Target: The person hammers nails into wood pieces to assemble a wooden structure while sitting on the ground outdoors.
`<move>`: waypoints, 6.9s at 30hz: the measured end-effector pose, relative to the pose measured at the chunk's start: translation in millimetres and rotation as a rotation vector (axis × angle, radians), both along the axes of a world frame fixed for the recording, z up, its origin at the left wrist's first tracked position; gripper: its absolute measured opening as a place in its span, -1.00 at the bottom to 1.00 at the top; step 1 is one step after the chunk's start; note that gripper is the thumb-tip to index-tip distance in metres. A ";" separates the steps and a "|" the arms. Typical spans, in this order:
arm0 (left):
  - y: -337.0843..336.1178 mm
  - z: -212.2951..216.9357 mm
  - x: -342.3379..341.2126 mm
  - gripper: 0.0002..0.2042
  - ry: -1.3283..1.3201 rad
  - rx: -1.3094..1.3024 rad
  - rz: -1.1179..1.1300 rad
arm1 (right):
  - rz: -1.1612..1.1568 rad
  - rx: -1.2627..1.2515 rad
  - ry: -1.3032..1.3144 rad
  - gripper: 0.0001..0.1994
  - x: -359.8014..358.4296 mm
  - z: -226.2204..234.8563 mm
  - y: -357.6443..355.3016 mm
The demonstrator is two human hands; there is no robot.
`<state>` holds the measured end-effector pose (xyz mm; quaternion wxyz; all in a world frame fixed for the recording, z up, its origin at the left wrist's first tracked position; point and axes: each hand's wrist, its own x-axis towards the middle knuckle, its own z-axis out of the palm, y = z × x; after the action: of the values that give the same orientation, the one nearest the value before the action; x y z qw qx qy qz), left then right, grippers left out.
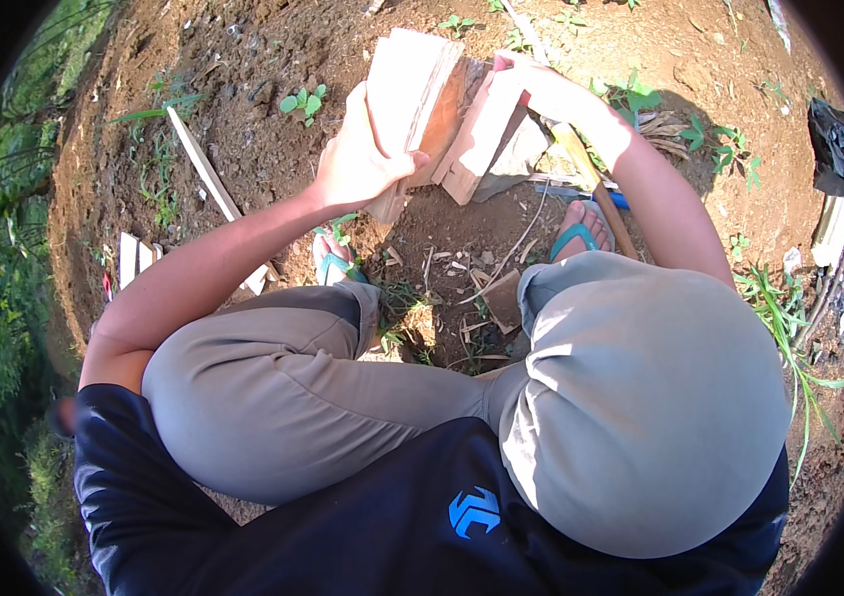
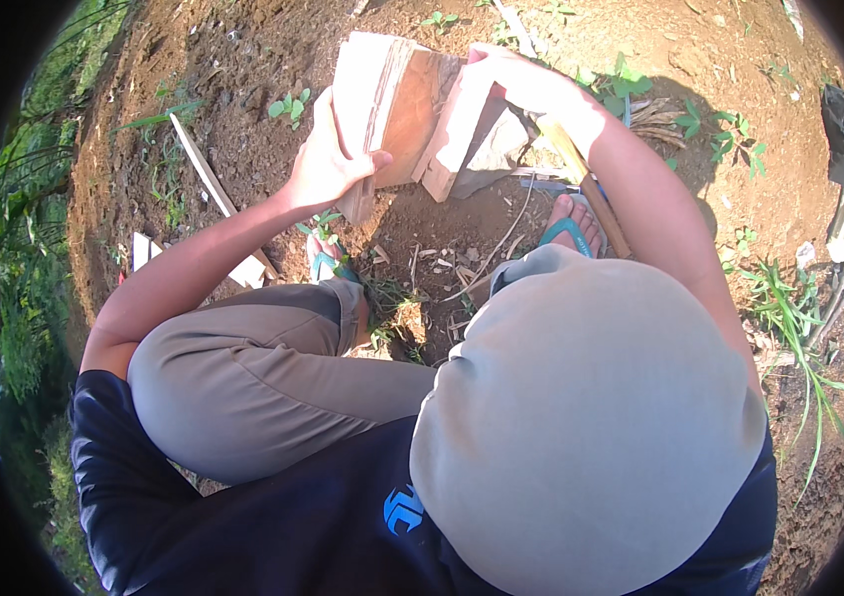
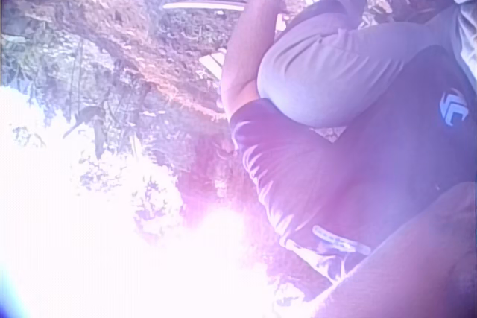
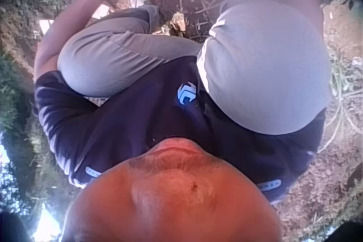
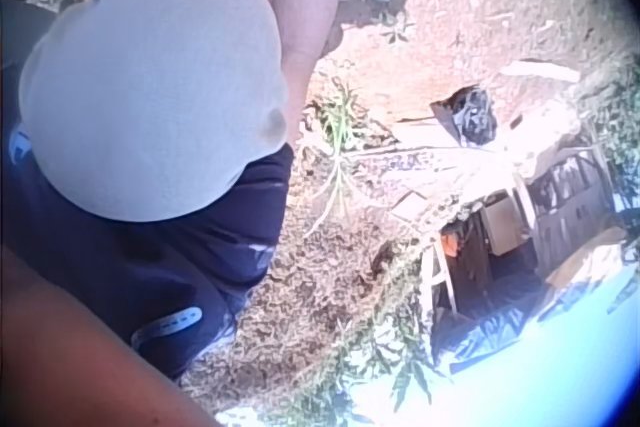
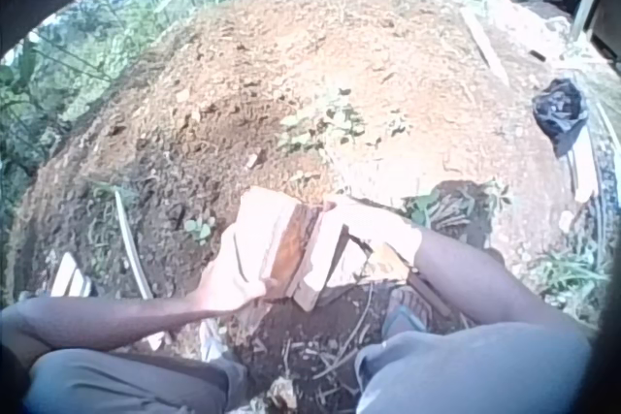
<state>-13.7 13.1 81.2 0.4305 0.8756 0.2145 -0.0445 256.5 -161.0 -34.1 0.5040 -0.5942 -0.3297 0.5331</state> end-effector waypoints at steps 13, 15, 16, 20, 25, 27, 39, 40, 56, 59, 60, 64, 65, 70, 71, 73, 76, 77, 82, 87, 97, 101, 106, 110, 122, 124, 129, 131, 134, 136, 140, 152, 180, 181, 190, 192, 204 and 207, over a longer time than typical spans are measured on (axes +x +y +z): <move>13.0 -13.4 -5.3 0.03 -0.054 -0.036 -0.002 | -0.329 -0.027 0.307 -0.85 -6.8 -64.7 13.4; 11.2 -16.0 -6.8 0.03 -0.025 0.001 0.017 | -0.241 -0.010 0.452 -0.83 -1.4 -50.7 8.9; 12.0 -18.1 -8.8 0.02 -0.047 -0.011 0.016 | -0.212 0.044 0.462 -0.81 -9.3 -42.4 6.1; 18.1 -24.1 -6.8 0.01 -0.097 -0.056 -0.005 | -0.230 -0.041 0.535 -0.68 -26.0 -26.0 1.7; 32.4 -43.0 -11.3 0.01 -0.151 -0.064 -0.016 | -0.039 -0.010 0.111 -0.54 -50.1 24.7 0.5; 34.4 -45.0 -9.9 0.01 -0.125 -0.053 -0.013 | 0.019 0.033 0.038 -0.50 -41.3 1.9 0.9; 37.6 -37.4 -9.6 0.04 -0.090 -0.167 -0.047 | 0.052 0.114 0.119 -0.54 -32.3 -16.1 5.8; 38.3 -37.7 -10.9 0.04 -0.093 -0.160 -0.050 | 0.036 0.100 0.128 -0.56 -29.9 -20.3 6.3; 45.5 -44.6 -13.2 0.04 -0.137 -0.210 -0.069 | -0.245 -0.018 0.076 -0.43 -56.4 -8.7 3.6; 39.3 -45.0 -14.3 0.04 -0.168 -0.202 -0.058 | -0.219 0.014 0.062 -0.39 -54.7 -17.6 2.6; 37.9 -45.9 -13.5 0.04 -0.188 -0.195 -0.060 | -0.167 0.056 0.076 -0.39 -50.1 -18.3 2.2; 41.3 -48.7 -10.6 0.02 -0.100 -0.498 0.138 | 0.275 0.340 0.258 -0.45 -16.0 -14.2 12.0; 40.1 -48.7 -16.4 0.02 -0.109 -0.533 0.136 | 0.190 0.297 0.172 -0.48 -25.0 -18.2 11.2; 36.4 -46.0 -9.0 -0.01 -0.093 -0.521 0.082 | -0.132 0.158 -0.201 -0.40 -31.6 -40.3 -14.6; 39.6 -47.8 -5.6 0.00 -0.103 -0.500 0.086 | -0.200 0.141 -0.177 -0.40 -27.1 -43.6 -21.1; 46.8 -64.2 -17.9 0.01 -0.105 -0.467 0.141 | -0.297 0.095 -0.101 -0.38 -46.5 -32.8 -30.7; 42.0 -57.9 -21.1 0.02 -0.077 -0.509 0.193 | -0.338 -0.104 0.102 -0.38 -70.4 16.7 -45.7; 42.4 -57.8 -18.4 0.02 -0.070 -0.448 0.167 | -0.412 -0.157 0.138 -0.38 -73.2 22.2 -46.6; 46.4 -57.2 -13.0 -0.02 0.023 -0.344 0.150 | -0.130 -0.065 0.062 -0.50 -92.8 69.5 -48.5; 53.4 -59.0 -13.6 -0.15 -0.020 -0.508 0.151 | -0.098 0.066 -0.478 -0.50 -94.9 119.4 -65.5; 64.2 -81.6 -15.9 -0.21 -0.059 -0.362 0.086 | -0.539 -0.008 -0.571 -0.44 -20.0 159.6 -74.1; 64.1 -79.3 -17.6 -0.21 -0.054 -0.506 0.103 | -0.654 -0.094 -0.533 -0.49 -5.0 131.7 -74.8; 57.6 -67.1 -15.2 -0.13 -0.003 -0.599 0.177 | -0.779 0.073 -0.514 -0.55 9.3 79.2 -83.6; 61.4 -75.6 -15.1 -0.10 -0.034 -0.506 0.134 | -0.806 0.249 -0.525 -0.57 -1.3 70.5 -88.8; 58.2 -65.5 -13.9 -0.06 0.002 -0.472 0.149 | -0.639 0.195 -0.891 -0.58 -11.4 69.7 -86.9; 56.3 -66.5 -11.8 -0.05 -0.019 -0.508 0.155 | -0.691 0.163 -0.827 -0.57 -13.1 85.6 -83.3; 54.1 -63.8 -10.4 -0.08 -0.042 -0.461 0.138 | -0.814 0.222 -0.541 -0.51 22.4 72.0 -78.5; 56.1 -65.5 -15.5 -0.11 -0.031 -0.481 0.167 | -0.761 0.121 -0.658 -0.52 8.2 93.5 -53.5; 60.3 -68.5 -10.9 -0.17 -0.025 -0.436 0.160 | -0.536 0.038 -0.713 -0.52 20.0 103.9 -43.2; 69.0 -71.8 -13.7 -0.22 0.002 -0.267 0.115 | -0.299 -0.008 -0.746 -0.50 15.0 137.3 -35.3; 59.7 -63.4 -8.7 -0.25 -0.044 -0.365 0.146 | -0.490 0.112 -1.330 -0.45 8.5 64.2 -16.2; 56.2 -52.7 -5.9 -0.21 0.109 -0.359 0.209 | -0.421 -0.259 -0.876 -0.78 -51.3 56.1 -94.5; 114.4 35.8 -166.1 -0.56 -0.065 -0.153 0.729 | 0.560 0.403 -0.894 -0.77 -132.7 42.7 -111.3; 115.5 29.7 -186.3 -0.56 -0.080 -0.150 0.778 | 0.667 0.448 -0.923 -0.77 -142.4 35.9 -110.6; 85.3 -16.9 -236.8 -0.52 -0.230 -0.273 1.070 | 1.109 0.496 -1.106 -0.74 -189.6 -24.9 -118.1; 82.8 -27.2 -236.0 -0.53 -0.248 -0.292 1.083 | 1.038 0.423 -1.082 -0.66 -189.6 -25.9 -121.7; 64.6 -60.3 -256.2 -0.66 -0.307 -0.289 1.104 | 0.288 -0.467 0.135 -0.51 -167.1 2.7 -104.0; 67.9 -59.3 -249.7 -0.65 -0.372 -0.310 1.123 | 0.337 -0.398 0.004 -0.52 -132.8 -2.9 -96.4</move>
<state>-263.4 81.0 21.9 0.5409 0.5488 0.5555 0.3124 123.7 -257.4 -37.0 0.2819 -0.6175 -0.3117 0.6649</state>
